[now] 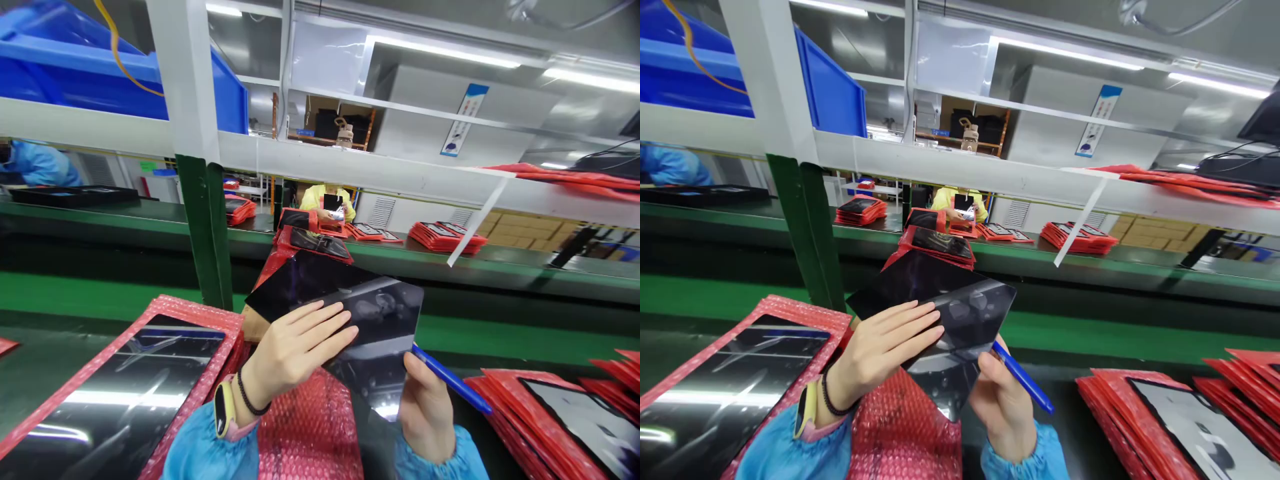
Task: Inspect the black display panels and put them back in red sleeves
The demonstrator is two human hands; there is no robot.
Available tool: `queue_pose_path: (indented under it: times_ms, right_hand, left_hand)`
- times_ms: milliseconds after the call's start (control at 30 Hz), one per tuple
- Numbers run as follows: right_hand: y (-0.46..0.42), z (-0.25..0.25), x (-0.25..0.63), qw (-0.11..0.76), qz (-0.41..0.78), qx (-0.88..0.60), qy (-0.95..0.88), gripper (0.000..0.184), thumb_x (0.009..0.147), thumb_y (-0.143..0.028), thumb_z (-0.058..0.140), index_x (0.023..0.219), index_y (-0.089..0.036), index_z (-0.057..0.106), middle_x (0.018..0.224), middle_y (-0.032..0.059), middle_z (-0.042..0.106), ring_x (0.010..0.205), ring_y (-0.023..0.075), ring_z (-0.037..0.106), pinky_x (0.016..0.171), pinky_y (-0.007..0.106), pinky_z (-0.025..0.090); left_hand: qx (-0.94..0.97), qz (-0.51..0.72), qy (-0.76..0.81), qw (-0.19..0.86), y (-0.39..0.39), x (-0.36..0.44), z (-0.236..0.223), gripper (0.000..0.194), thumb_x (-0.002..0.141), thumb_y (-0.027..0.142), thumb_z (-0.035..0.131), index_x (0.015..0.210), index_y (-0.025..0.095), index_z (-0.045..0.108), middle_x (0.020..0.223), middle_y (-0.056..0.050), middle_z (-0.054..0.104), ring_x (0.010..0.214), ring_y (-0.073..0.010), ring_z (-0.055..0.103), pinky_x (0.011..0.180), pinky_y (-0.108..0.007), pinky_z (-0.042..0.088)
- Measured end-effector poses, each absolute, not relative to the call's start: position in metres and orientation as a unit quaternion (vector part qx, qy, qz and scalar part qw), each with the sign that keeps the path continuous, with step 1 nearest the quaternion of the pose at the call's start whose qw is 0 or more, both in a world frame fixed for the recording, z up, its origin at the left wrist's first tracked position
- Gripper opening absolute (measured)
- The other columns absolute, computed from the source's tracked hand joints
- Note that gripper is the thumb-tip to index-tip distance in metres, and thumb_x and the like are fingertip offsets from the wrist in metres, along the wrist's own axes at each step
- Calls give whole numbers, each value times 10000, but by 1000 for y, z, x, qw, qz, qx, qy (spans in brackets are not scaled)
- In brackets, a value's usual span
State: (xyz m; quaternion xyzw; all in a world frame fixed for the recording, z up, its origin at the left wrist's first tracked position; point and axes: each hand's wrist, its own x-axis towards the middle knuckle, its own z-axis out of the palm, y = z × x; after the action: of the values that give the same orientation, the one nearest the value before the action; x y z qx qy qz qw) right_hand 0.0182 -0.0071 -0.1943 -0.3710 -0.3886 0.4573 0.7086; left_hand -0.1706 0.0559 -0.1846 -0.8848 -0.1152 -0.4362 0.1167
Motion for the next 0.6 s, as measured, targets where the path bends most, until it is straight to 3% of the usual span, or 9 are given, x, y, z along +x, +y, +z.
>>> queue_pose_path:
  times_ms: [167,233,333,433,533,600]
  right_hand:
    - [-5,-200,16,693,546,-338,-328,603,477,-508,858,1022,-290,721,904,88,760,927,374,690,891,569,505]
    - [-4,-205,18,705,529,-344,-324,629,471,-473,874,1056,-310,712,894,70,763,888,358,703,889,549,518]
    - [-6,-213,21,719,506,-344,-331,732,462,-470,885,1151,-332,678,919,64,763,883,363,704,885,536,531]
    - [-11,-219,25,725,503,-328,-337,754,497,-500,873,1203,-351,652,961,63,757,905,365,698,867,540,538]
    - [-19,-221,27,734,503,-328,-316,580,547,-515,859,1089,-385,699,877,11,761,828,319,709,806,498,560]
    - [-24,-221,29,749,491,-331,-297,388,583,-527,838,935,-399,732,869,-16,762,842,307,707,795,479,560]
  left_hand:
    - [-907,-417,-51,33,32,-170,-177,343,847,198,666,1190,209,669,1228,-82,674,1249,-260,558,1140,-423,327]
    - [-910,-414,-15,-18,22,-170,-175,285,851,140,653,1127,193,701,1129,-66,727,1151,-224,636,1117,-363,368]
    - [-880,-467,-52,-66,17,-169,-176,255,833,35,626,1034,149,733,987,-88,773,997,-207,706,977,-300,486]
    - [-803,-565,-167,-87,20,-167,-180,196,804,37,650,891,188,740,823,-60,770,792,-195,711,764,-272,529]
    - [-707,-635,-282,-132,24,-167,-183,129,820,104,652,768,221,672,657,0,699,593,-137,634,620,-222,480]
    - [-662,-630,-334,-231,27,-168,-183,132,875,213,614,744,225,602,574,25,645,524,-118,601,563,-203,459]
